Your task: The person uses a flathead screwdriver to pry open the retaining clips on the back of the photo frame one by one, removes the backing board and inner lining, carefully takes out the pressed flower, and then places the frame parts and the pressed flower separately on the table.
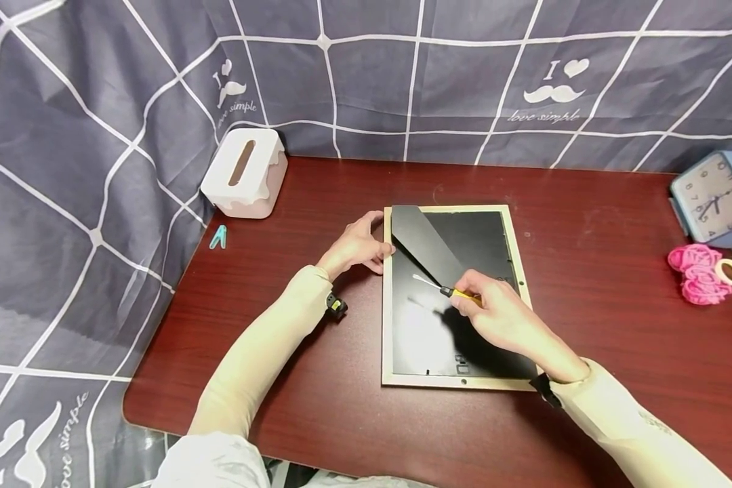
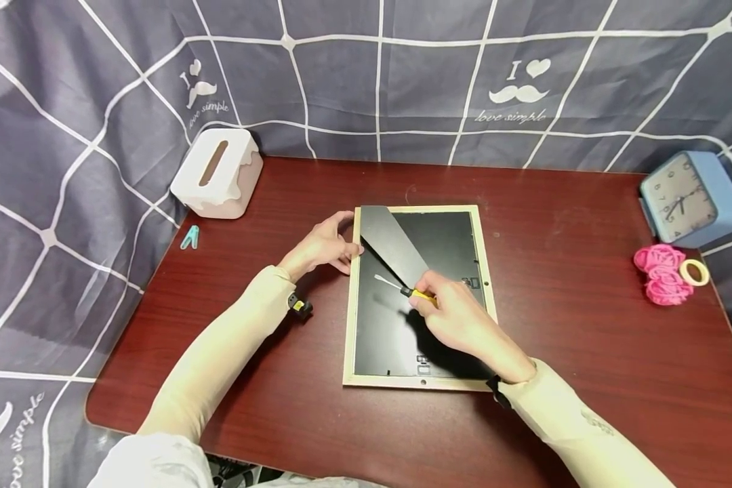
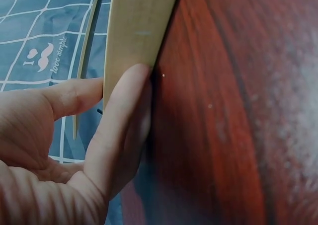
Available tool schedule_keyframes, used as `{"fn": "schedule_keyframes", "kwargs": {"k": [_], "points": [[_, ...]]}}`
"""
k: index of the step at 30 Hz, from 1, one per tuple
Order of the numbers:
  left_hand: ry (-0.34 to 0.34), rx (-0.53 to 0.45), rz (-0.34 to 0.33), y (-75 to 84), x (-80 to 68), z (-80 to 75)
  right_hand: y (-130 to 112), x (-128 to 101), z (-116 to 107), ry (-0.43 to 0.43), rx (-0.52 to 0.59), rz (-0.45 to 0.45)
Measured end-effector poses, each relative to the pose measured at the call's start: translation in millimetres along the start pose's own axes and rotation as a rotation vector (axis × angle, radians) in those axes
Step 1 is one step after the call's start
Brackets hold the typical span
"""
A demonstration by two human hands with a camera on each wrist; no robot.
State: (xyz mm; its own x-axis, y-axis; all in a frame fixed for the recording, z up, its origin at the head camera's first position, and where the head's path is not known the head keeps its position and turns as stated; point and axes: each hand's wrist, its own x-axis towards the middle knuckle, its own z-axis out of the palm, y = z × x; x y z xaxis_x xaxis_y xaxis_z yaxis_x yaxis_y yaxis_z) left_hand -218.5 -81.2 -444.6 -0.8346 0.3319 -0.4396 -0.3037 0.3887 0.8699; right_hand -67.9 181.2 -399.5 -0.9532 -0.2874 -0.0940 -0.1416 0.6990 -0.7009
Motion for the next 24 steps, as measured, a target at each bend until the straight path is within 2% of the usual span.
{"fn": "schedule_keyframes", "kwargs": {"k": [8,10,13,17,24], "points": [[-0.076,-0.02,-0.035,-1.4,-0.3,-1.8,-7,0,10,-0.038,-0.019,-0.046],[-0.097,-0.042,-0.045,-2.9,-1.1,-2.9,-2,2,18,-0.039,-0.022,-0.073],[-0.115,-0.095,-0.053,-5.7,-3.4,-3.8,19,9,35,-0.002,-0.025,-0.111],[-0.108,-0.161,-0.064,-9.8,-8.5,-2.1,48,22,57,0.008,-0.068,-0.097],[-0.047,-0.329,-0.102,-18.8,-17.5,4.8,58,33,71,-0.054,-0.129,-0.024]]}}
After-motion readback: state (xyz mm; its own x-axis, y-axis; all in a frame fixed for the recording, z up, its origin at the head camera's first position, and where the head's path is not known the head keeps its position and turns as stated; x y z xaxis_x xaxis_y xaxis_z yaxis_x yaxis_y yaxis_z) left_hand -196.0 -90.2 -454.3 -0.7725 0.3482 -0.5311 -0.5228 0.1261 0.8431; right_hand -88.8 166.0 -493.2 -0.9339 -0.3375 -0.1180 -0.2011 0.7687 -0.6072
